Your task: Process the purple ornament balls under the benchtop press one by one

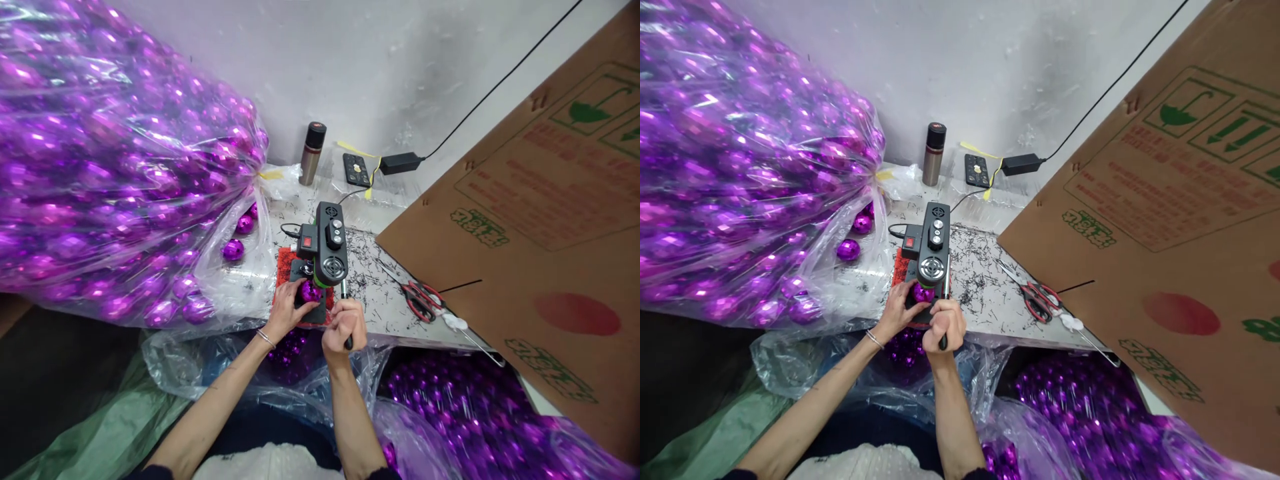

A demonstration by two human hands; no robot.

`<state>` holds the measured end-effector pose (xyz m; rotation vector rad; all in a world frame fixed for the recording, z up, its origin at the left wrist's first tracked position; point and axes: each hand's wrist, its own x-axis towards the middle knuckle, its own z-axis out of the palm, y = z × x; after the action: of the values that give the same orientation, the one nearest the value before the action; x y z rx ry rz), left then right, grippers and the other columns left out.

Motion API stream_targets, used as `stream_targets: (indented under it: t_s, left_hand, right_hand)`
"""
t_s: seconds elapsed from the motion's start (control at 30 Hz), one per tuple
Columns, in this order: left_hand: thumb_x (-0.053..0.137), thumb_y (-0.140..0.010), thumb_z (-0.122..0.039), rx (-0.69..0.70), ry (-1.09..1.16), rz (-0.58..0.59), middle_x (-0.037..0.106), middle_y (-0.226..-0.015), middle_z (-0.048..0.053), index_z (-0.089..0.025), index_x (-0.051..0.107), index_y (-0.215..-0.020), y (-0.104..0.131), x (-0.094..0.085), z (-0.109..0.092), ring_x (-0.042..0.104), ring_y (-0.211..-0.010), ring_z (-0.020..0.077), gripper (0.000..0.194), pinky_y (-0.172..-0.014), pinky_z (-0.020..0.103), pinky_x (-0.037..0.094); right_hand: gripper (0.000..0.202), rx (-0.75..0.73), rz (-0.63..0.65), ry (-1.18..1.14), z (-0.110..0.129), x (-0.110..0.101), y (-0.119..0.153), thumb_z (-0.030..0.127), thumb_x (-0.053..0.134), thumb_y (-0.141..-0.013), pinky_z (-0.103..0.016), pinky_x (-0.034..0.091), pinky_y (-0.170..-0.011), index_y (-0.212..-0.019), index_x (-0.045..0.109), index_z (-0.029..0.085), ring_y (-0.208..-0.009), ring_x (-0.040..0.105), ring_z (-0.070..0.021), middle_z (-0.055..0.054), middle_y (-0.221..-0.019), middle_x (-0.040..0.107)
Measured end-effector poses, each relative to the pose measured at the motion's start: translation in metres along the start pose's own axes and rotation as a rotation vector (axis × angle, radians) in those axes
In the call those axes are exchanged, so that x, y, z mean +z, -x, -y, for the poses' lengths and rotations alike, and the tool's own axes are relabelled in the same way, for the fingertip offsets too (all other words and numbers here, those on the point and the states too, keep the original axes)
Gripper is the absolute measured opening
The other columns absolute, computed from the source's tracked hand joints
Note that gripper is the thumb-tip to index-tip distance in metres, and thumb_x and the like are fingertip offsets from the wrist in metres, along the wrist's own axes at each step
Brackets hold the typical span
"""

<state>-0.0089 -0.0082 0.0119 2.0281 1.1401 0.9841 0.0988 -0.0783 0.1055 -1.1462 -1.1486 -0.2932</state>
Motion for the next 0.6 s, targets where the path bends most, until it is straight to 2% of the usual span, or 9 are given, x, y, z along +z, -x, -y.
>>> stream_targets:
  t_s: [0.1,0.2,0.3,0.4,0.47,0.53,0.6]
  left_hand:
    - [0.081,-0.089,-0.043,-0.014,0.065,0.023,0.075,-0.120,0.010,-0.024,0.062,-0.135,-0.002,-0.005,-0.001,0.070,-0.116,0.0301,0.053,-0.106,0.048,0.053]
    - [0.079,-0.091,-0.045,-0.028,0.136,0.017,0.072,-0.130,0.011,-0.024,0.060,-0.138,0.009,-0.016,-0.007,0.069,-0.123,0.0298,0.054,-0.108,0.049,0.055]
    - [0.076,-0.094,-0.045,0.056,0.156,0.033,0.069,-0.139,0.014,-0.025,0.055,-0.144,0.043,-0.029,-0.008,0.068,-0.129,0.0306,0.058,-0.110,0.050,0.056]
    - [0.077,-0.094,-0.044,0.247,0.086,0.161,0.070,-0.138,0.015,-0.027,0.059,-0.144,0.086,-0.034,-0.001,0.069,-0.128,0.0319,0.056,-0.108,0.051,0.059]
    - [0.077,-0.093,-0.047,0.310,0.021,0.228,0.073,-0.134,0.016,-0.026,0.061,-0.143,0.109,-0.033,0.004,0.073,-0.122,0.0321,0.056,-0.101,0.049,0.063]
    - [0.075,-0.094,-0.051,0.316,-0.009,0.252,0.076,-0.127,0.015,-0.025,0.063,-0.142,0.119,-0.031,0.006,0.076,-0.114,0.0309,0.055,-0.094,0.046,0.066]
    - [0.068,-0.100,-0.048,0.302,0.006,0.226,0.079,-0.119,0.013,-0.025,0.067,-0.137,0.112,-0.034,0.004,0.079,-0.106,0.0279,0.043,-0.092,0.043,0.067]
  right_hand:
    - [0.037,0.157,0.040,0.012,0.022,-0.002,-0.024,0.022,0.043,-0.105,-0.030,0.041,-0.059,-0.069,0.048,0.024,-0.062,0.054,-0.0126,0.003,-0.066,0.052]
    - [0.035,0.221,0.068,0.014,0.034,-0.003,-0.037,0.025,0.044,-0.107,-0.030,0.043,-0.061,-0.072,0.050,0.023,-0.063,0.054,-0.0126,0.003,-0.067,0.052]
    - [0.035,0.182,0.061,-0.016,0.033,-0.002,-0.034,0.021,0.044,-0.106,-0.029,0.043,-0.063,-0.072,0.050,0.023,-0.066,0.057,-0.0122,0.003,-0.068,0.054]
    - [0.036,0.130,0.034,-0.051,0.028,0.000,-0.024,0.018,0.044,-0.106,-0.029,0.043,-0.064,-0.071,0.050,0.023,-0.068,0.058,-0.0120,0.003,-0.068,0.055]
    - [0.036,0.113,0.017,-0.054,0.025,0.002,-0.020,0.017,0.044,-0.106,-0.029,0.043,-0.065,-0.071,0.050,0.023,-0.068,0.059,-0.0123,0.003,-0.066,0.054]
    - [0.036,0.100,0.003,-0.051,0.023,0.003,-0.018,0.018,0.044,-0.106,-0.029,0.043,-0.065,-0.070,0.049,0.023,-0.068,0.059,-0.0128,0.004,-0.064,0.052]
    - [0.036,0.095,-0.004,-0.055,0.021,0.003,-0.017,0.018,0.044,-0.105,-0.029,0.043,-0.065,-0.070,0.050,0.023,-0.068,0.060,-0.0133,0.004,-0.063,0.052]
